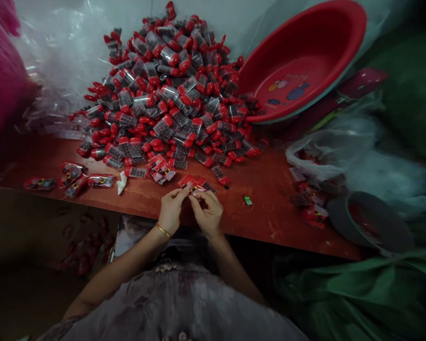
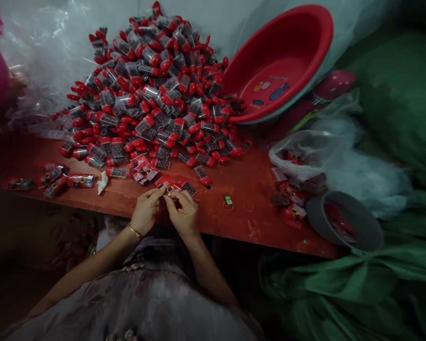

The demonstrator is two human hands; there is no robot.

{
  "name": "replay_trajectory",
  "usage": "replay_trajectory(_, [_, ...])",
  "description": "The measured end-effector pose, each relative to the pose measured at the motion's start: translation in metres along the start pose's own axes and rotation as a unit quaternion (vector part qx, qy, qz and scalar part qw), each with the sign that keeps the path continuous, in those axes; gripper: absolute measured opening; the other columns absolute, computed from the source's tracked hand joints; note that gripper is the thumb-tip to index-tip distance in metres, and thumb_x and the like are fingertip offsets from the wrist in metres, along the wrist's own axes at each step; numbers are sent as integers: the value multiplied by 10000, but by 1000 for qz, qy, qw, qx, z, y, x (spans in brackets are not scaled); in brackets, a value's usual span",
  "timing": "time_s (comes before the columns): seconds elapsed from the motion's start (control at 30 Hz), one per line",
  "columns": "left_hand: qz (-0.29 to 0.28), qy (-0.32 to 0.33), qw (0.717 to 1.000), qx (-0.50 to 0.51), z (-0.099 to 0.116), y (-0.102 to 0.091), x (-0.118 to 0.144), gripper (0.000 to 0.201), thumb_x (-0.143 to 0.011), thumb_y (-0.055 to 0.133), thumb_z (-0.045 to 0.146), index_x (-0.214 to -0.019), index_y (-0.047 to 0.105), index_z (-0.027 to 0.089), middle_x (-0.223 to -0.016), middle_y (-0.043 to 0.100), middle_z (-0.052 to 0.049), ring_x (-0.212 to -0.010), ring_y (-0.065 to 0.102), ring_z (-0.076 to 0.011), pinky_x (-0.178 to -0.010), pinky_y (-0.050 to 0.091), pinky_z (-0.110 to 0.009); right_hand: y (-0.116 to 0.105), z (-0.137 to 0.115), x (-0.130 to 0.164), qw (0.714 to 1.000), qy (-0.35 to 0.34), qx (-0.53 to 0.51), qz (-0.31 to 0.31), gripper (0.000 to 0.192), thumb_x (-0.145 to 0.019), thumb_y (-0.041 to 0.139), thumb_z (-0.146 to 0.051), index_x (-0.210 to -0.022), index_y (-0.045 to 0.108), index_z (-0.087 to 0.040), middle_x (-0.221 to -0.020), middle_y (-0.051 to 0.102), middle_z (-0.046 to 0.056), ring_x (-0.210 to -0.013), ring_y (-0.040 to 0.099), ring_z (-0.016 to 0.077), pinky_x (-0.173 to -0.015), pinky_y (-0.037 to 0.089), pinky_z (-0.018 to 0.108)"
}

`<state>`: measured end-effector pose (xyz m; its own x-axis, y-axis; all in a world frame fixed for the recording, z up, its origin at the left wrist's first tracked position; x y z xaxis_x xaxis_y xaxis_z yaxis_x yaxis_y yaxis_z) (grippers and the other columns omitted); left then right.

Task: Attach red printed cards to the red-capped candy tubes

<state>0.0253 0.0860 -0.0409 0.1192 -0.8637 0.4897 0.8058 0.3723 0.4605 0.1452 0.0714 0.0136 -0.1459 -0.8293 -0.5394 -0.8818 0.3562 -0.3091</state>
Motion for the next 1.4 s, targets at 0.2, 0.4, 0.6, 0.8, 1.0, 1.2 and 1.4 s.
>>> replay_trajectory(0.2, [5,-17,1000,-1,-4,-3,-1,349,-426,827,364,-586,627,126,-573,629,9,-531,564,-84,-547,436,-196,1,7,0,998,-7,63,-24,180,-810,618,-287,-965,655,-203,-819,698,33,-705,637,142,-699,525,270])
replay_trajectory(0.4, [14,-22,1000,3,-6,-5,0,388,-426,830,398,-638,654,126,-645,665,-18,-578,595,-105,-569,457,-212,-4,10,3,999,21,30,14,100,-817,608,-264,-838,678,-195,-730,704,9,-634,634,126,-641,523,248])
replay_trajectory(0.6, [11,43,998,-36,4,-7,-3,374,-496,797,444,-658,675,129,-628,639,4,-570,555,-92,-587,444,-218,-7,20,7,995,92,-27,14,161,-840,551,-293,-885,666,-189,-777,687,26,-669,629,134,-641,515,265])
replay_trajectory(0.8, [-39,167,976,-134,14,-1,-1,266,-676,700,406,-711,716,143,-629,614,23,-598,506,-88,-618,418,-207,6,35,6,969,214,-124,6,223,-789,594,-379,-722,619,-167,-622,593,-21,-505,508,85,-495,444,213])
replay_trajectory(1.0, [-28,155,980,-123,12,-2,-3,314,-651,703,443,-632,683,130,-566,549,25,-553,432,-81,-557,361,-213,9,36,14,963,232,-134,19,251,-802,577,-392,-714,603,-158,-471,467,-72,-401,423,65,-429,378,193])
replay_trajectory(1.2, [-24,154,978,-139,17,3,-2,388,-622,683,504,-543,649,126,-488,458,29,-513,344,-76,-499,270,-232,-5,35,18,987,146,-7,62,350,-801,562,-471,-848,676,-143,-764,699,74,-662,637,166,-635,505,279])
replay_trajectory(1.4, [-10,136,984,-110,15,0,-3,384,-588,699,515,-588,691,131,-531,545,-3,-521,396,-95,-531,312,-249,-1,43,16,995,88,47,17,451,-760,573,-566,-844,700,-142,-801,730,115,-690,676,205,-681,529,300])
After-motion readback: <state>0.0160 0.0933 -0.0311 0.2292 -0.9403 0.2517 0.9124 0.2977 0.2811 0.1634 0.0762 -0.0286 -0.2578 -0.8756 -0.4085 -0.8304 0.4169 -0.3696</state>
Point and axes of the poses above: each hand's wrist, its own x-axis away from the middle knuckle, its own y-axis out of the palm, z = x × y, the point moved 9 cm from there along -x, towards the middle knuckle
